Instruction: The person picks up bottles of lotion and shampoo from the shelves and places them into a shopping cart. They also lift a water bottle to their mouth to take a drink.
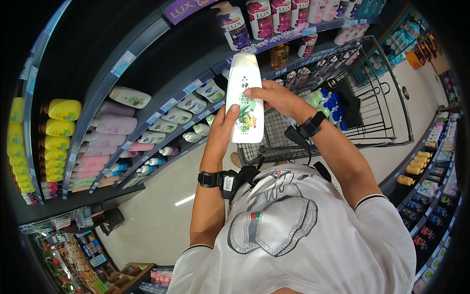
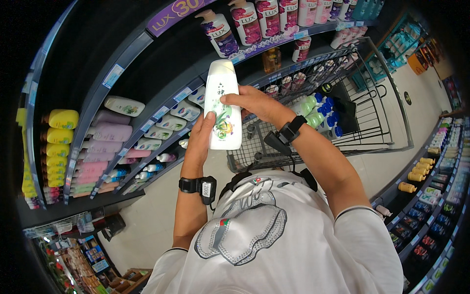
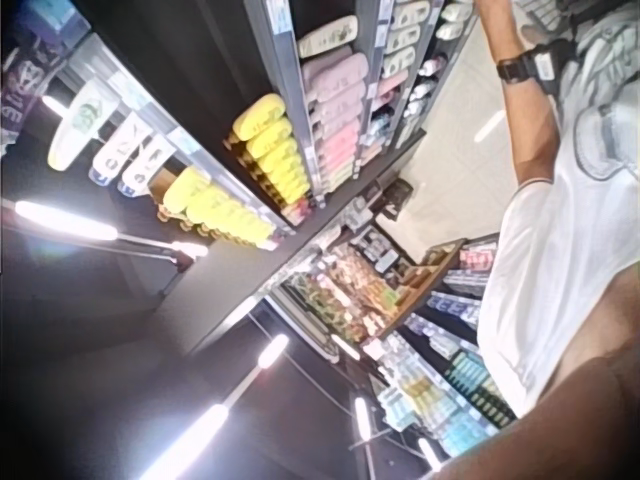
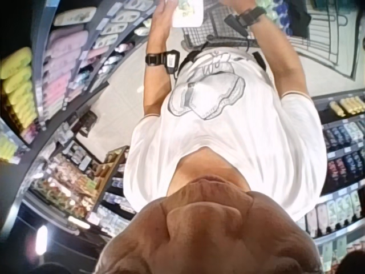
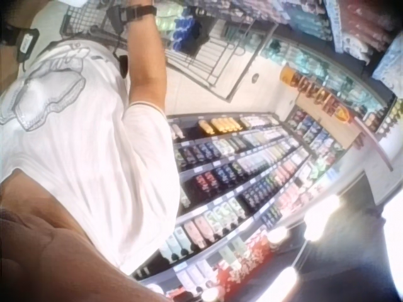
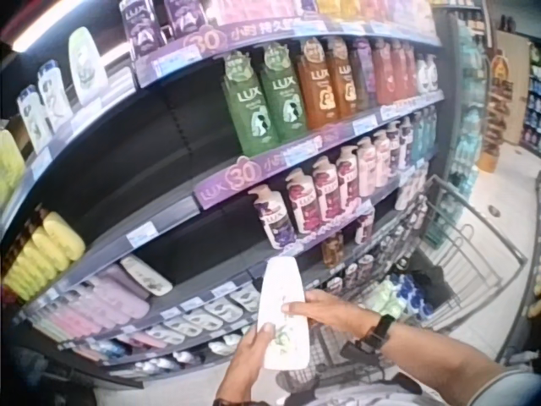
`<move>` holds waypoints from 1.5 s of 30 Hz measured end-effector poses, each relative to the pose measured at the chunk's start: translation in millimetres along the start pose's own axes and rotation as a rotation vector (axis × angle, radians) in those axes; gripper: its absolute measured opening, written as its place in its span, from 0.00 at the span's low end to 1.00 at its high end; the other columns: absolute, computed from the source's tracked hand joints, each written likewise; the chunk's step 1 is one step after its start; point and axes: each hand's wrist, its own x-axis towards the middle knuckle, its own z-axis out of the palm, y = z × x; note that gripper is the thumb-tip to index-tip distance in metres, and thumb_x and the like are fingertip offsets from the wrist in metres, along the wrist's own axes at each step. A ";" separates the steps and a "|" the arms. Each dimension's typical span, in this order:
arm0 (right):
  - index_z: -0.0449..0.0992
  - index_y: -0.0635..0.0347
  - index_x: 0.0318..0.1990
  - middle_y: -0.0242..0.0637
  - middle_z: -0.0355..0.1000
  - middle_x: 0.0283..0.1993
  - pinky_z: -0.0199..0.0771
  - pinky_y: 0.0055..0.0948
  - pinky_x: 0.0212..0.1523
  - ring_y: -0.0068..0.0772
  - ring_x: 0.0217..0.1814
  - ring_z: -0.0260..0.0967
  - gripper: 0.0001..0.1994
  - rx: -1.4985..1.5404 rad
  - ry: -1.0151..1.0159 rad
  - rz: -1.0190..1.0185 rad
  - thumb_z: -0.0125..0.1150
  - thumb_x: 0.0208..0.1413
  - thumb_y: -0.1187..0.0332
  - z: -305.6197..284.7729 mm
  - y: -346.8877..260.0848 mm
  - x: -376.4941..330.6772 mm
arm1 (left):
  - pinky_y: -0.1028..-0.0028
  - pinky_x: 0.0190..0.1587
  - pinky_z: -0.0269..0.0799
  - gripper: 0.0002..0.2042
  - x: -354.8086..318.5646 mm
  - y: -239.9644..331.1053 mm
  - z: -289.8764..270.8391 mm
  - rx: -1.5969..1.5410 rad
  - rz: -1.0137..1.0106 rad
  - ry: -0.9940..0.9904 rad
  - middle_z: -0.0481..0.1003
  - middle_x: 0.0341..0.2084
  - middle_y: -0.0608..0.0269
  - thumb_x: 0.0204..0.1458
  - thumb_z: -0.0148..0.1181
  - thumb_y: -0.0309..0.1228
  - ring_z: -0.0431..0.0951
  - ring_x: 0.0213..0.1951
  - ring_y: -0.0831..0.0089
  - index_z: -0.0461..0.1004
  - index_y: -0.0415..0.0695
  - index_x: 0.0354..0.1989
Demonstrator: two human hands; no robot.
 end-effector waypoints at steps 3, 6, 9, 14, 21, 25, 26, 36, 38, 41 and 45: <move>0.75 0.66 0.56 0.38 0.79 0.47 0.78 0.29 0.47 0.29 0.46 0.78 0.24 0.011 0.026 -0.031 0.66 0.60 0.55 9.5 -4.9 0.6 | 0.72 0.52 0.73 0.37 -2.1 11.4 -7.0 0.085 -0.036 -0.051 0.76 0.51 0.51 0.61 0.61 0.53 0.77 0.51 0.69 0.64 0.34 0.67; 0.75 0.67 0.56 0.39 0.79 0.47 0.78 0.28 0.46 0.29 0.45 0.78 0.25 -0.035 0.072 -0.068 0.65 0.60 0.56 19.1 -8.3 2.7 | 0.65 0.59 0.71 0.48 -2.5 12.1 -4.2 0.393 0.239 0.058 0.68 0.61 0.42 0.51 0.71 0.51 0.72 0.59 0.58 0.54 0.34 0.72; 0.73 0.69 0.56 0.40 0.77 0.45 0.80 0.29 0.42 0.30 0.42 0.78 0.28 -0.231 0.110 -0.214 0.63 0.62 0.50 28.2 -2.1 6.7 | 0.59 0.62 0.69 0.55 -3.5 17.9 5.4 0.583 0.304 0.100 0.62 0.63 0.38 0.44 0.77 0.51 0.69 0.63 0.50 0.48 0.36 0.74; 0.74 0.70 0.44 0.43 0.75 0.36 0.81 0.27 0.30 0.32 0.35 0.79 0.33 -0.386 0.050 -0.116 0.55 0.64 0.39 62.3 -34.1 -14.2 | 0.65 0.49 0.77 0.41 -5.7 20.1 -21.1 -0.225 0.070 -0.147 0.74 0.52 0.49 0.55 0.60 0.50 0.78 0.50 0.63 0.54 0.38 0.72; 0.75 0.69 0.55 0.35 0.75 0.32 0.75 0.21 0.27 0.25 0.28 0.76 0.31 -0.250 -0.084 -0.187 0.46 0.71 0.44 74.2 -57.9 -26.5 | 0.57 0.41 0.86 0.44 -21.1 24.2 -30.1 -0.796 0.066 -0.148 0.73 0.52 0.43 0.54 0.51 0.64 0.81 0.44 0.53 0.60 0.37 0.67; 0.77 0.67 0.47 0.34 0.76 0.30 0.70 0.19 0.23 0.22 0.25 0.76 0.27 -0.240 -0.064 -0.195 0.48 0.71 0.47 76.8 -58.9 -24.4 | 0.55 0.42 0.86 0.46 -20.4 18.7 -41.1 -0.921 0.078 -0.245 0.72 0.54 0.41 0.53 0.49 0.66 0.81 0.46 0.51 0.60 0.37 0.69; 0.77 0.67 0.47 0.34 0.76 0.30 0.70 0.19 0.23 0.22 0.25 0.76 0.27 -0.240 -0.070 -0.192 0.48 0.71 0.47 78.1 -58.5 -23.6 | 0.55 0.42 0.86 0.46 -20.5 18.7 -42.8 -0.923 0.079 -0.239 0.72 0.54 0.41 0.53 0.49 0.66 0.81 0.46 0.51 0.60 0.37 0.69; 0.78 0.65 0.45 0.34 0.75 0.30 0.70 0.20 0.23 0.21 0.25 0.73 0.25 -0.259 -0.105 -0.199 0.46 0.71 0.48 94.7 -60.1 -14.5 | 0.51 0.42 0.87 0.47 -27.7 17.0 -60.5 -1.091 0.127 -0.303 0.68 0.61 0.36 0.55 0.46 0.66 0.78 0.54 0.47 0.56 0.37 0.72; 0.79 0.65 0.44 0.34 0.75 0.30 0.71 0.20 0.23 0.21 0.26 0.73 0.25 -0.266 -0.105 -0.195 0.46 0.71 0.48 97.3 -60.1 -11.4 | 0.50 0.42 0.87 0.47 -27.2 14.4 -64.2 -1.103 0.138 -0.293 0.68 0.61 0.36 0.55 0.47 0.66 0.78 0.54 0.46 0.57 0.37 0.71; 0.79 0.65 0.45 0.33 0.75 0.30 0.71 0.20 0.24 0.20 0.25 0.72 0.26 -0.273 -0.118 -0.186 0.46 0.70 0.48 101.7 -59.5 -6.9 | 0.49 0.41 0.87 0.47 -26.4 9.7 -71.1 -1.094 0.142 -0.281 0.68 0.60 0.36 0.54 0.49 0.66 0.79 0.53 0.47 0.57 0.37 0.71; 0.79 0.65 0.47 0.33 0.74 0.30 0.71 0.20 0.24 0.20 0.25 0.71 0.27 -0.278 -0.123 -0.173 0.46 0.70 0.47 104.5 -54.8 0.2 | 0.49 0.41 0.87 0.48 -26.2 6.8 -76.5 -1.119 0.148 -0.295 0.68 0.60 0.35 0.53 0.51 0.66 0.80 0.49 0.48 0.56 0.37 0.71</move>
